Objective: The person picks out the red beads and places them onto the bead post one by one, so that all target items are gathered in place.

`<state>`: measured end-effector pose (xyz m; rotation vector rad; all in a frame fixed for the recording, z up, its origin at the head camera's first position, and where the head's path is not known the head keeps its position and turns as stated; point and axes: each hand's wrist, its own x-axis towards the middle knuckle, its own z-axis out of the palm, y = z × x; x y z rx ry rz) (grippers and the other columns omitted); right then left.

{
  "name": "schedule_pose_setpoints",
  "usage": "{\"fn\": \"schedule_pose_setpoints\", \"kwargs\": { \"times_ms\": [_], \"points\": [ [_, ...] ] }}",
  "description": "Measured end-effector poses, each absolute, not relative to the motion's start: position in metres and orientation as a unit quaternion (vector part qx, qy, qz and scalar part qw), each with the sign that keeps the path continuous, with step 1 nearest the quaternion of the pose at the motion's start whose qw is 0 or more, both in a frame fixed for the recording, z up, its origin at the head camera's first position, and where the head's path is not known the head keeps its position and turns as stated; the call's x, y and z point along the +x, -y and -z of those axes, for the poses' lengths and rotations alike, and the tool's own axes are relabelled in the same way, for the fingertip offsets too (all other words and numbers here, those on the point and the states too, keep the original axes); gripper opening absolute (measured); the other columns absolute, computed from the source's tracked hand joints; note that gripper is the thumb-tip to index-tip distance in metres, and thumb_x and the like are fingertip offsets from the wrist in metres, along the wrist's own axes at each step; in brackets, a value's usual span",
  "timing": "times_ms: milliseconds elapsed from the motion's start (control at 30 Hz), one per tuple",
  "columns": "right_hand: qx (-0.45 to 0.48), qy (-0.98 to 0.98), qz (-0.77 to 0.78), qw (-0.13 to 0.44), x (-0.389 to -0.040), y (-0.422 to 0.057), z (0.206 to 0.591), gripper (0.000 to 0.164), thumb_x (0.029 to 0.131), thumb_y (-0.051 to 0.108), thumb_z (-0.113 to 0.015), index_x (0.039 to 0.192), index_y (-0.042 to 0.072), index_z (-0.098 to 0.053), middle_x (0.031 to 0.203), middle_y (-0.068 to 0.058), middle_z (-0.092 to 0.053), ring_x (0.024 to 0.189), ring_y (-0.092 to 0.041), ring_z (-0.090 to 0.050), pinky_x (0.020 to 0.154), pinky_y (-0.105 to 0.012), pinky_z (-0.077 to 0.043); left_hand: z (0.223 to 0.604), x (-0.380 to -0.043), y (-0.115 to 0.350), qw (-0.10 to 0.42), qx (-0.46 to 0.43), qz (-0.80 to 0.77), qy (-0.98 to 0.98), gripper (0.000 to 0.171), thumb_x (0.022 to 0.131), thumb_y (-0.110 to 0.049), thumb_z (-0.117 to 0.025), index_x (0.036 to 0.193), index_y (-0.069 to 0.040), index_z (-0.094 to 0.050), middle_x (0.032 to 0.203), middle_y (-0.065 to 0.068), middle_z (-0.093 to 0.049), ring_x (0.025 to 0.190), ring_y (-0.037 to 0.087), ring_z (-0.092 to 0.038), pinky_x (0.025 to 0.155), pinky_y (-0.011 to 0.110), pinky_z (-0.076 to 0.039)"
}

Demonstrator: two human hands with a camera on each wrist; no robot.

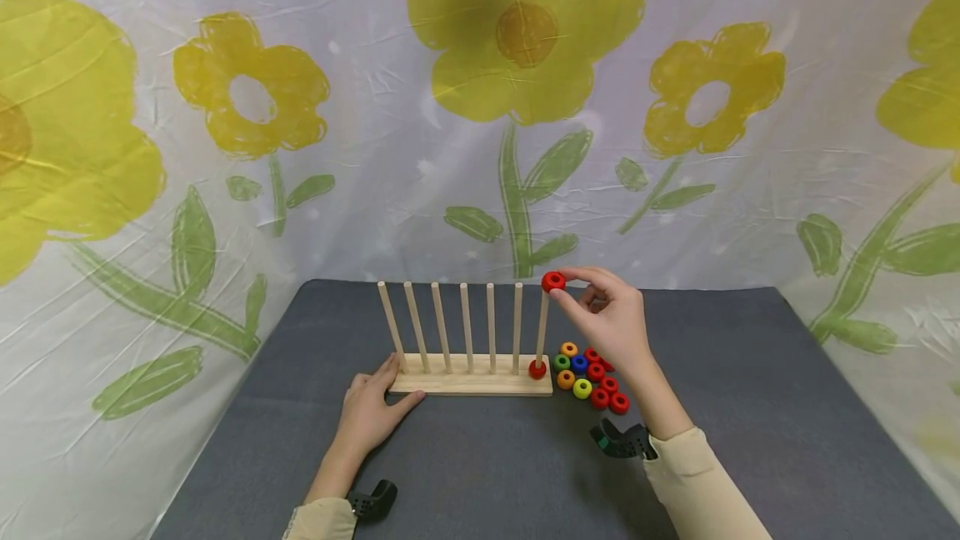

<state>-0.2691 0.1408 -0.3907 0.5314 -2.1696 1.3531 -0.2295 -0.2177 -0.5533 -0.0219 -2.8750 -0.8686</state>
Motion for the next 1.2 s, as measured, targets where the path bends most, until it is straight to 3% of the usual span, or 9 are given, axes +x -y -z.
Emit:
{"fn": "schedule_pose_setpoints", "kwargs": {
  "times_ms": [967, 1200],
  "points": [
    [0.186, 0.807, -0.512, 0.228, -0.2718, -0.1374, 0.3962, 0.026, 0.093, 0.019, -0.086, 0.118, 0.013, -0.082, 0.102, -0.004, -0.074, 0.061, -0.014, -0.053, 0.052, -0.025, -0.043, 0.5519, -0.2297, 0.2173, 0.07, -0.008, 0.289, 0.955, 0.087, 0.095, -0.049, -0.079, 0.163, -0.008, -0.042, 0.167, 0.015, -0.043, 0.118, 0.038, -0.052, 0.096, 0.056, -0.041],
    [0.185, 0.81, -0.51, 0.223, -0.2715, -0.1373, 0.3958, 0.025, 0.093, 0.018, -0.086, 0.118, 0.013, -0.082, 0.091, -0.004, -0.07, 0.059, -0.015, -0.053, 0.051, -0.026, -0.042, 0.5519, -0.2294, 0.2175, 0.067, -0.007, 0.29, 0.955, 0.087, 0.095, -0.048, -0.079, 0.162, -0.007, -0.042, 0.167, 0.015, -0.042, 0.119, 0.038, -0.051, 0.096, 0.056, -0.041]
  ]
}}
